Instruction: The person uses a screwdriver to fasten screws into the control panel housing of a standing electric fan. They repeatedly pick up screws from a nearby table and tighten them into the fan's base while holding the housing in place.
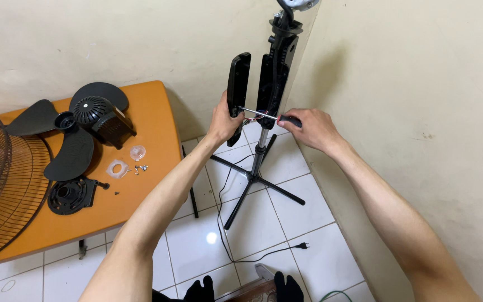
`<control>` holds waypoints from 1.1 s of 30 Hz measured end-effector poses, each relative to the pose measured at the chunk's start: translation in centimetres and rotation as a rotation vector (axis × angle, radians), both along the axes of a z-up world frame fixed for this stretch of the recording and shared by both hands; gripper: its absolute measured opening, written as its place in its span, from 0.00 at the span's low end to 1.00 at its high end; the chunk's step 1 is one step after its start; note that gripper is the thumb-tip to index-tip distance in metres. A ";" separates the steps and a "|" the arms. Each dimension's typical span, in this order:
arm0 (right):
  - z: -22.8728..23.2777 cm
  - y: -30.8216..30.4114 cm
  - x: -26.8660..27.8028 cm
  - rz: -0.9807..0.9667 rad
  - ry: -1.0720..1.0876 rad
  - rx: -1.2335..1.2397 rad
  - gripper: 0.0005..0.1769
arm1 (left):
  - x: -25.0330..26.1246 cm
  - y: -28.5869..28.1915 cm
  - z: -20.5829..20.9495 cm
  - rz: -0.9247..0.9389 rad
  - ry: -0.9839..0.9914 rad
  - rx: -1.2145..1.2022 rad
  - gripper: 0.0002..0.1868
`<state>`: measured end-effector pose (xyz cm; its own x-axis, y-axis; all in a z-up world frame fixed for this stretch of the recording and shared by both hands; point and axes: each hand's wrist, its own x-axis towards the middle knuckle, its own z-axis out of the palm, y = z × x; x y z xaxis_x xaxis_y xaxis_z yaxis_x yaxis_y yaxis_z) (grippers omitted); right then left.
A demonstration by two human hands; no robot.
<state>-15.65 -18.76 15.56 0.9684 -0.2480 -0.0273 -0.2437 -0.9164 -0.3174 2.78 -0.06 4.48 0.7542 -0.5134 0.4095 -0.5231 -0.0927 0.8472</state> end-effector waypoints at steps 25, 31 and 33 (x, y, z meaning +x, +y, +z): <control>-0.4 2.6 2.4 0.029 -0.149 -0.052 0.19 | 1.2 -0.8 -1.8 0.013 0.199 -0.120 0.37; 0.1 4.5 0.9 -0.149 0.053 -0.050 0.18 | 0.8 -1.0 -1.6 -0.048 0.184 -0.131 0.39; 0.1 4.9 0.6 -0.189 0.109 0.012 0.20 | 0.4 -0.6 -1.5 -0.059 0.182 -0.129 0.39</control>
